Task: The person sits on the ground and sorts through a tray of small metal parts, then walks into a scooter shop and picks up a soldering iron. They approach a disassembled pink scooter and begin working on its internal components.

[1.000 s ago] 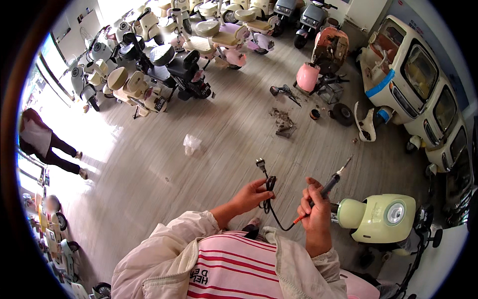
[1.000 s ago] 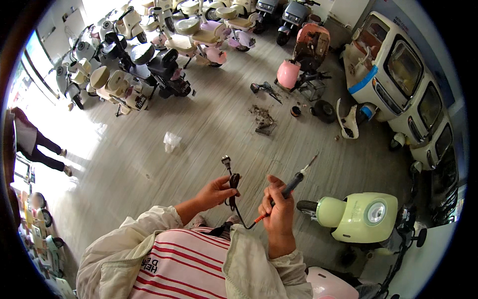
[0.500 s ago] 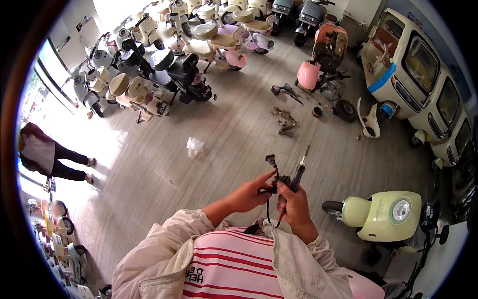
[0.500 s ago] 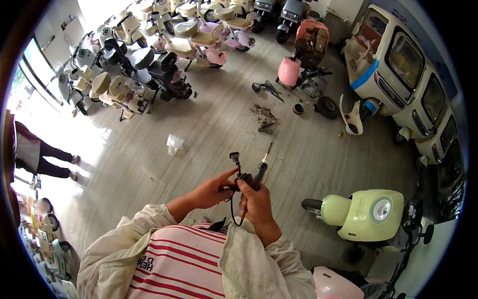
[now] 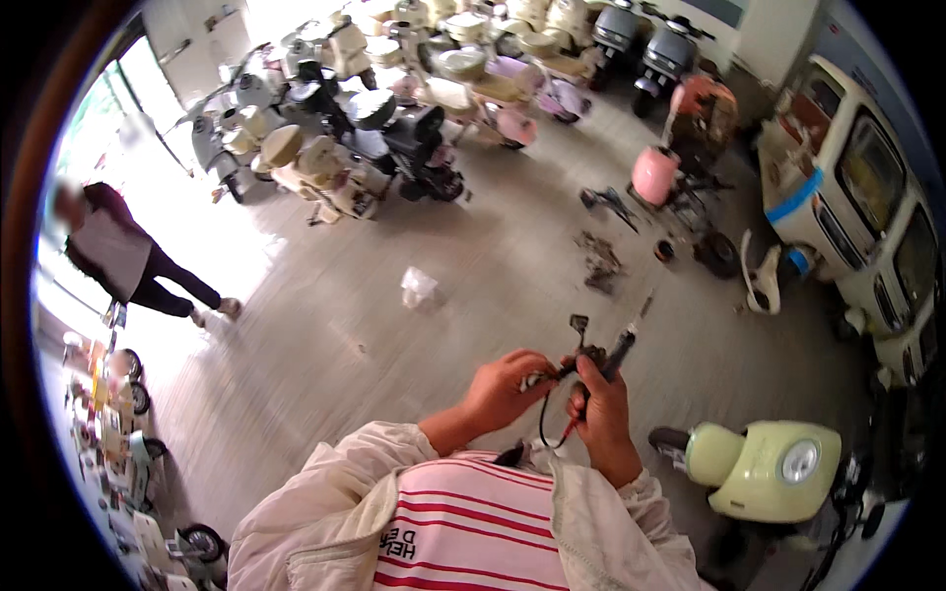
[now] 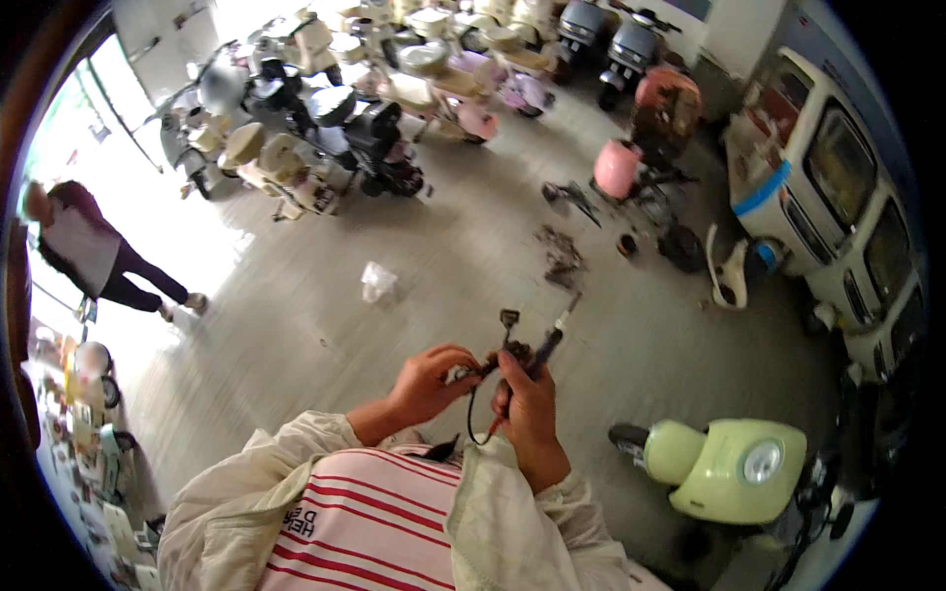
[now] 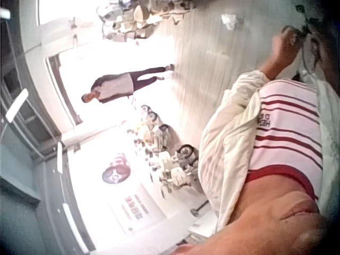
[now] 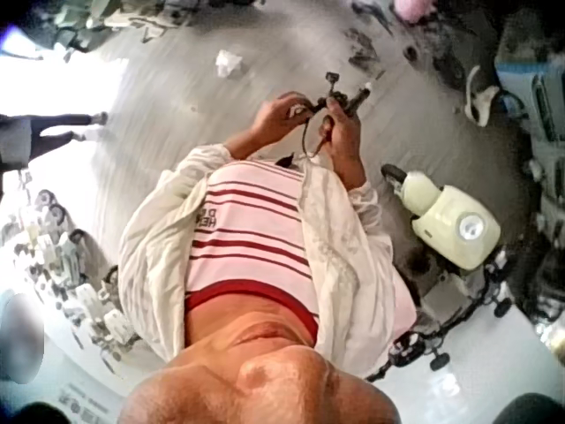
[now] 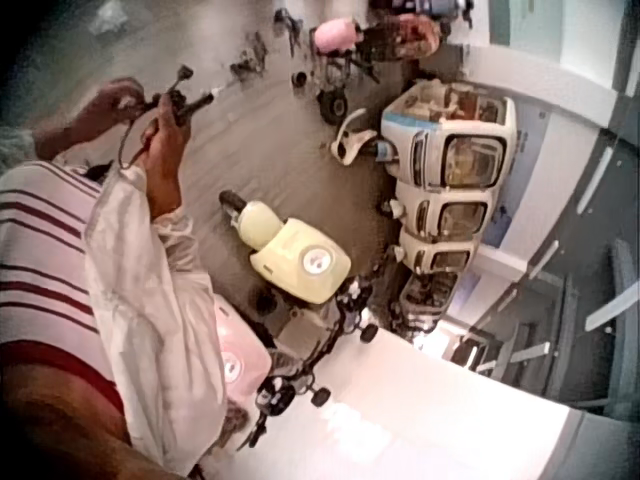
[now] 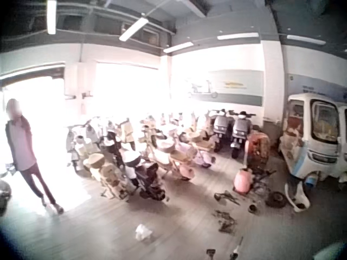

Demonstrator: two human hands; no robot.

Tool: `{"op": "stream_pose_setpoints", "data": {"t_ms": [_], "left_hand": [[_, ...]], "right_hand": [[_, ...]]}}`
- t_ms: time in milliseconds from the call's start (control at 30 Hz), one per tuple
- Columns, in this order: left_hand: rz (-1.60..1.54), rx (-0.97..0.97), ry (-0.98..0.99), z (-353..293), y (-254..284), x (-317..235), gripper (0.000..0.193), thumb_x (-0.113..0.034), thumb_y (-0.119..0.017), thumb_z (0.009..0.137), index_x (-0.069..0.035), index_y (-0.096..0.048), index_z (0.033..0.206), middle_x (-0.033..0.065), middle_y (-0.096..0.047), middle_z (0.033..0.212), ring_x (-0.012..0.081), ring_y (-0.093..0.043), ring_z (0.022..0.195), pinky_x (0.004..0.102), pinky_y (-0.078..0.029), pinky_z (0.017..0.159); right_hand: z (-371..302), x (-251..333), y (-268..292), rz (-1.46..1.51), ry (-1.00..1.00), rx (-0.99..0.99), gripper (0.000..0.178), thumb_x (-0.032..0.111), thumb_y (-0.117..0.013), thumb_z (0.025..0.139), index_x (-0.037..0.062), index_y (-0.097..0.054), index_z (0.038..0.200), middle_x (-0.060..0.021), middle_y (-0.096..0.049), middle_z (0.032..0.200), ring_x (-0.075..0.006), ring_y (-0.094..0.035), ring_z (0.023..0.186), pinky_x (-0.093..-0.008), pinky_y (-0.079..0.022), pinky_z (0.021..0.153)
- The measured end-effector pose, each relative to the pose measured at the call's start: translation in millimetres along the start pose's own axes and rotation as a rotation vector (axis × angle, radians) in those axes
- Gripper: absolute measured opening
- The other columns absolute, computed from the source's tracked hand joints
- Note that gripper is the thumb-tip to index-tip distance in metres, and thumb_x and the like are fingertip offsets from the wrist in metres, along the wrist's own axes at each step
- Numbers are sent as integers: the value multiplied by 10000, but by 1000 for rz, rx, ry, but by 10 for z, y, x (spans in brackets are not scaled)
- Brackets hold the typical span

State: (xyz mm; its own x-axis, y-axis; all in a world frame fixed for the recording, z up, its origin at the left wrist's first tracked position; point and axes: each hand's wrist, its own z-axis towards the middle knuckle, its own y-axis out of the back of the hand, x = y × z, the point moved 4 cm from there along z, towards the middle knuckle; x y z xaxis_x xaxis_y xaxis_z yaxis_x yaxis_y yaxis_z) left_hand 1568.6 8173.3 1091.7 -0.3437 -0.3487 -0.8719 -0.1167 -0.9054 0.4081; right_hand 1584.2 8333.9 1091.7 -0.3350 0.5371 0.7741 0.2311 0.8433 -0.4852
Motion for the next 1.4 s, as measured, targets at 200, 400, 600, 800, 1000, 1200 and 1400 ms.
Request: {"op": "stream_pose_setpoints", "data": {"t_ms": [200, 400, 600, 800, 1000, 1200, 1400], "left_hand": [[58, -46, 35, -302, 185, 28, 146, -188, -693, 818, -124, -633, 935, 53, -621, 957, 301, -611, 826, 378, -499, 681], [-212, -23, 529, -672, 487, 454, 305, -348, -638, 862, -51, -679, 922, 72, -649, 821, 202, -591, 678, 356, -466, 614], [-494, -49, 752, -948, 918, 597, 339, -341, -652, 847, -14, -688, 930, 31, -647, 782, 151, -563, 669, 311, -479, 627], [-125, -225, 366, -1125, 1206, 427, 224, -235, -664, 848, -20, -674, 910, 94, -707, 844, 157, -655, 768, 313, -508, 712], [-121, -224, 462, -1140, 1176, 483, 222, -230, -655, 862, -35, -643, 967, 66, -700, 830, 157, -640, 720, 301, -504, 672], [-1276, -209, 846, -1210, 763, 854, 256, -247, -643, 883, -62, -581, 1048, 38, -665, 857, 99, -569, 669, 244, -448, 541], [268, -436, 191, -945, 1125, 518, 444, -233, -752, 800, -149, -561, 1191, 50, -657, 1020, 223, -641, 732, 302, -513, 664]], "right_hand": [[67, -296, -161, -190, -1, -42, 185, 252, -626, 902, 75, -575, 904, 9, -470, 572, -70, -386, 393, -226, -304, 334], [-51, -584, -722, -394, 166, 198, 86, 104, -633, 901, 75, -576, 843, 20, -544, 650, -55, -415, 489, -219, -302, 415], [-9, -730, -1152, -506, 188, 481, 58, 112, -649, 896, 68, -611, 898, 16, -574, 653, -43, -409, 466, -208, -304, 405], [77, -998, -1264, -655, 87, 602, 212, 41, -696, 840, 30, -599, 1029, -29, -626, 760, -67, -531, 550, -230, -413, 469], [-14, -964, -1334, -697, 128, 581, 178, 52, -690, 849, 22, -582, 987, -20, -608, 744, -73, -563, 615, -241, -440, 520], [-102, -868, -1374, -547, 84, 448, 127, 117, -617, 902, 58, -525, 966, -12, -532, 631, -72, -433, 420, -235, -327, 339], [65, -669, -1414, -258, -4, 280, 147, 156, -616, 909, 50, -529, 961, -29, -547, 660, -88, -435, 405, -245, -331, 350]]}}
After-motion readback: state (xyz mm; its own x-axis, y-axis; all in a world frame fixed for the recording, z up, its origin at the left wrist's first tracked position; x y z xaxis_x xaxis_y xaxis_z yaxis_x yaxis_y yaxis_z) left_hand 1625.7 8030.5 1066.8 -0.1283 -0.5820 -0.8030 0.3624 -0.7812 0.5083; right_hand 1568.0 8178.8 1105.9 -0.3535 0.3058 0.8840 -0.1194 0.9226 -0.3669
